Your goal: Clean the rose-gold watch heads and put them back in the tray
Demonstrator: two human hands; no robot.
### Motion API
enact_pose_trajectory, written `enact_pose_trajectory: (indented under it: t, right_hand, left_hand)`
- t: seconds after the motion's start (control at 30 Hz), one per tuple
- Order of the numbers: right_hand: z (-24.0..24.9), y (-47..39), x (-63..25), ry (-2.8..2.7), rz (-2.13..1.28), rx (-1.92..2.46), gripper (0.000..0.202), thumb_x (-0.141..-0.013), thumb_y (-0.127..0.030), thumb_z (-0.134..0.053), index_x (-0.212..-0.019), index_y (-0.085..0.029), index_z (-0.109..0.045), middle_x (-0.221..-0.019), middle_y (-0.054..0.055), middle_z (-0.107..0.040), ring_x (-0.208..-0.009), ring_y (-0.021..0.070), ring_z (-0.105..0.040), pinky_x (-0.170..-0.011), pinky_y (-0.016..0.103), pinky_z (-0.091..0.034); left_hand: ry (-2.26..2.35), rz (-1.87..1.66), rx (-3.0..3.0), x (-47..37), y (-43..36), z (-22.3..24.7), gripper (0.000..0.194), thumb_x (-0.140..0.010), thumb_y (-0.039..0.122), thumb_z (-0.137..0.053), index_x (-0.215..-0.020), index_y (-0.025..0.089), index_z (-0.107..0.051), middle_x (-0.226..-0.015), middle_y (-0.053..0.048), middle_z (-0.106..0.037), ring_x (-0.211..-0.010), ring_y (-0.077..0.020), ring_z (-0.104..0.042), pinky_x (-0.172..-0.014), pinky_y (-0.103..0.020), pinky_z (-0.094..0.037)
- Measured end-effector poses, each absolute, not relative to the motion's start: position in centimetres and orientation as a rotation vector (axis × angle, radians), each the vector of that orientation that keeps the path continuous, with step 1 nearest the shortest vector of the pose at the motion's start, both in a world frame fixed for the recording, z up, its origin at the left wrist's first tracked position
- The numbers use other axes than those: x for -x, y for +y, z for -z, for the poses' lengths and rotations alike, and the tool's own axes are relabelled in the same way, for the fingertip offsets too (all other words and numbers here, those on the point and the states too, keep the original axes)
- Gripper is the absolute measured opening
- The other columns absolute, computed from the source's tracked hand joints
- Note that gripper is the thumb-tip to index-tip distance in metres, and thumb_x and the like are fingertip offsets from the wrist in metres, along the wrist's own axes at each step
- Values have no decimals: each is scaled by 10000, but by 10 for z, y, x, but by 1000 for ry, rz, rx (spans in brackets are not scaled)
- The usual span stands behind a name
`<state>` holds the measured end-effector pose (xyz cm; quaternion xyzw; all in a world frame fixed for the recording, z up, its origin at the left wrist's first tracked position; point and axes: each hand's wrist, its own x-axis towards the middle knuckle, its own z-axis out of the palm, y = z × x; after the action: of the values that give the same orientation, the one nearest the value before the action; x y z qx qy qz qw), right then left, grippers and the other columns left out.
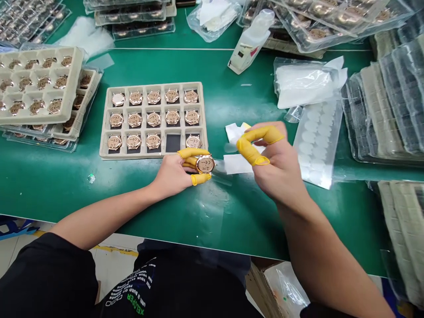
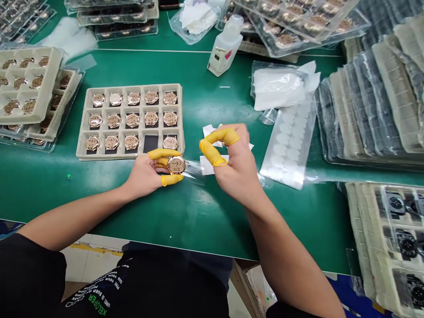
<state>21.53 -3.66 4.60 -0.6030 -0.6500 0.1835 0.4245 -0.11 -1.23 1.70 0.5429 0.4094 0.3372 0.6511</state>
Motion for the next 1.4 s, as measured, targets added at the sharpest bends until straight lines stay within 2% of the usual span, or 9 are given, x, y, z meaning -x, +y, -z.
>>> enact_pose_trajectory:
  t: [0.1,0.2,0.27,0.6,1.03,1.4]
  right_hand:
    - [-42,-42,-204,-1632,-768,1490,141,-968,-406,-608,-951,-266,-622,-1078,65,-683,-1060,254,-616,-949,467,-471]
    - [-35,-44,-194,-1583,-1076,1477,153,-944,-401,-628,-939,-248,-630,-964,36,-713,-899,206,-632,-835,395,-505]
    - [-32,-43,-191,-1544,-1160,1452,188,-933,-428,-648,-929,-241,-628,-940,29,-716,-863,191,-632,-799,368,-507]
    - [-26,-45,-190,-1567,-1057,1501,283,-930,-532,-659,-918,-250,-634,-916,42,-719,-913,222,-638,-815,396,-511]
    - [-26,-50,-181,-1472,-1031,1549,221,-925,-464,-656,-901,-248,-619,-932,39,-711,-955,223,-626,-830,395,-492]
    - [-22,-50,-181,-1548,-952,1562,238,-964,-488,-622,-915,-255,-625,-913,39,-714,-951,234,-618,-836,408,-475]
  left_hand:
    - [942,-770,-1188,0,-11,-17,597,-610,187,-921,-1180,155,-747,-945,-50,-802,-837,-159,-776,-811,-281,-671]
    - [927,-759,-1168,0,-10,-17,589,-609,150,-901,-1175,151,-737,-917,-37,-795,-791,-143,-764,-782,-271,-664]
    - [918,-745,-1149,0,-9,-17,606,-604,133,-896,-1186,153,-730,-915,-35,-797,-783,-143,-763,-769,-269,-661]
    - [900,-718,-1143,0,-9,-15,623,-597,129,-899,-1192,149,-717,-911,-36,-801,-786,-150,-772,-763,-268,-660]
    - [914,-721,-1137,0,-9,-18,586,-600,104,-885,-1157,150,-710,-901,-29,-803,-781,-143,-773,-750,-252,-659]
    - [950,-718,-1145,1,-9,-17,641,-567,91,-895,-1181,147,-719,-900,-32,-793,-782,-141,-768,-749,-238,-656]
